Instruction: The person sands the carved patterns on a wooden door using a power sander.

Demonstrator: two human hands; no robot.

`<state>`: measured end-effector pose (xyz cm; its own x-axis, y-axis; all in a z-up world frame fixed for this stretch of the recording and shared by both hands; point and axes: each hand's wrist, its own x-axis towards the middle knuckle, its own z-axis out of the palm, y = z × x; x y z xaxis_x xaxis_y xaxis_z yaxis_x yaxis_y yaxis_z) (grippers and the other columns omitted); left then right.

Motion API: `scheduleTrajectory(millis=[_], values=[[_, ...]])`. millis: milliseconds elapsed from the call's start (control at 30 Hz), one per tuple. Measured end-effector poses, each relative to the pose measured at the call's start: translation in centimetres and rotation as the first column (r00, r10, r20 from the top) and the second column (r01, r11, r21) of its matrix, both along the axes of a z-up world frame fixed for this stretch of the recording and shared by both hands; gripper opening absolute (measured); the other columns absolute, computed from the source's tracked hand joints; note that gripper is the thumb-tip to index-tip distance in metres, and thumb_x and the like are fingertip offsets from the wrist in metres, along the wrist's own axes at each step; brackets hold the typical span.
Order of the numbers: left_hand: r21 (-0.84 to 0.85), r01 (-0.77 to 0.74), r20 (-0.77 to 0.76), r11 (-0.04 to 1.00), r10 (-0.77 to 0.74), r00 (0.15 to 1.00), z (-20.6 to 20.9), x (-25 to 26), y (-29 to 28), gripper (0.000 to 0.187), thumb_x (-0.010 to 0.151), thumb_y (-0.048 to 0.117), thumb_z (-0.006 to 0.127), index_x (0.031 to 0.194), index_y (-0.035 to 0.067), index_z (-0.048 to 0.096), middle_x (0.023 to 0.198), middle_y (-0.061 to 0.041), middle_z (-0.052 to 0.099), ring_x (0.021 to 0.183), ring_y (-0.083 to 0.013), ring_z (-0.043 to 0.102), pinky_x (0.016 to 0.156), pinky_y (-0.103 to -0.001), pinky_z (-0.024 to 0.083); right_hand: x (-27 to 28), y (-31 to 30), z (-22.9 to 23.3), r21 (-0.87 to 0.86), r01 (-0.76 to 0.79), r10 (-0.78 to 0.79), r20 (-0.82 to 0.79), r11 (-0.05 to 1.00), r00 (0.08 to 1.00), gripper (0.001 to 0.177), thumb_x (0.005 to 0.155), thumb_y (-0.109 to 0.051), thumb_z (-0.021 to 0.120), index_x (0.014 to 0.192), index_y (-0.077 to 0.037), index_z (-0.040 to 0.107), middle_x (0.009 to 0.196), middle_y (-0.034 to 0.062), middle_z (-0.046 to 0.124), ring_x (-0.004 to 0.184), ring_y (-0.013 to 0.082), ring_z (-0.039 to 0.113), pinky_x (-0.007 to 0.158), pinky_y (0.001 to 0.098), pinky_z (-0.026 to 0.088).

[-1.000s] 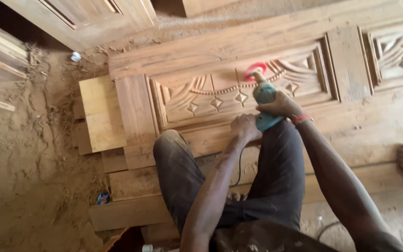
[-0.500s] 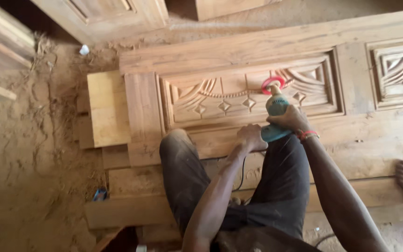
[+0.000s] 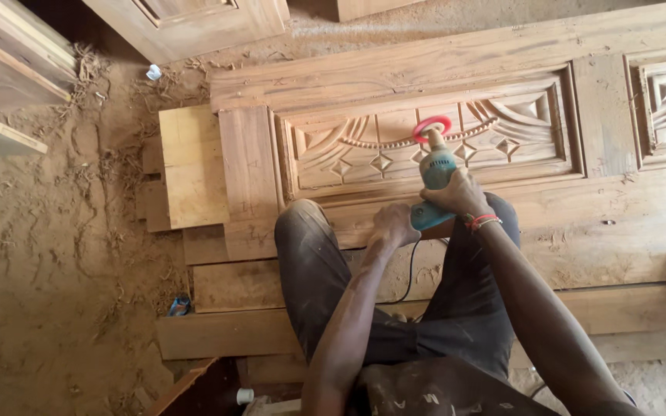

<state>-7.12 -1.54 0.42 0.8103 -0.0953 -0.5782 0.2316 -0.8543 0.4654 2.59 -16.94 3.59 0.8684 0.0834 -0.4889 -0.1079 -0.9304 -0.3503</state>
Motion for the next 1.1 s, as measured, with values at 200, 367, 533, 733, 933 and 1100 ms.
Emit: scheduleTrajectory(millis=[200,367,533,733,933,1100], values=[[0.072,-0.086,0.14,0.994,0.075,0.987,-1.0,-3.6,2.9,0.035,0.076,0.024,0.075,0.106,0.006,0.071,0.105,-0.019,0.071,0.1,-0.0362,0.069,0.087,-0.047,0.056,-2.6,2.6,-1.0,0.093,-0.016,0.016,0.005,0.996,1.0,0.093,0.065,-0.056,0.086,0.124,0.011,0.056,0.118,0.034,0.066,0.111,0.0443,0.067,0.093,0.0491,0.055],[0.088,-0.137,0.096,0.987,0.129,0.987,-1.0,-7.2,4.0,0.036,0.076,0.019,0.075,0.108,0.005,0.069,0.115,-0.021,0.067,0.109,-0.0397,0.066,0.093,-0.047,0.055,-5.5,4.7,-2.2,0.123,-0.04,0.043,-0.028,0.992,0.999,0.092,0.068,-0.059,0.086,0.121,0.008,0.052,0.118,0.0348,0.065,0.111,0.0479,0.065,0.094,0.052,0.054],[0.12,0.022,-0.004,0.992,-0.021,1.0,-0.7,-5.8,3.4,0.043,0.077,0.018,0.076,0.115,0.005,0.063,0.118,-0.018,0.062,0.114,-0.0365,0.06,0.095,-0.048,0.052,-6.4,3.1,-2.6,0.153,0.067,-0.071,0.018,0.986,0.997,0.091,0.068,-0.057,0.087,0.118,0.012,0.053,0.112,0.0371,0.064,0.101,0.0468,0.069,0.086,0.0497,0.058],[0.141,0.164,0.049,0.976,-0.172,0.984,-2.1,-4.0,1.2,0.032,0.084,0.014,0.07,0.115,0.007,0.065,0.12,-0.017,0.064,0.112,-0.0356,0.064,0.09,-0.051,0.056,-6.8,0.7,0.5,0.217,0.241,-0.248,0.006,0.946,0.969,0.082,0.07,-0.053,0.086,0.104,0.018,0.062,0.094,0.0314,0.072,0.085,0.0369,0.075,0.074,0.0444,0.061],[0.13,0.06,0.035,0.99,-0.065,0.997,-1.9,-7.7,2.5,0.035,0.08,0.016,0.074,0.113,0.008,0.066,0.121,-0.018,0.064,0.117,-0.0385,0.062,0.098,-0.051,0.053,-7.1,2.6,-0.9,0.286,0.07,-0.058,-0.051,0.956,0.997,0.092,0.065,-0.055,0.085,0.116,0.016,0.056,0.102,0.0336,0.07,0.089,0.0378,0.075,0.072,0.0453,0.061],[0.189,0.017,0.173,0.982,-0.05,0.984,-2.7,-9.1,3.2,0.034,0.076,0.013,0.076,0.108,0.008,0.068,0.115,-0.018,0.064,0.109,-0.0384,0.063,0.086,-0.05,0.055,-7.8,2.8,-5.7,0.263,-0.111,0.067,0.172,0.958,0.983,0.092,0.07,-0.057,0.091,0.112,0.017,0.056,0.099,0.0372,0.069,0.092,0.0446,0.07,0.078,0.0469,0.056]])
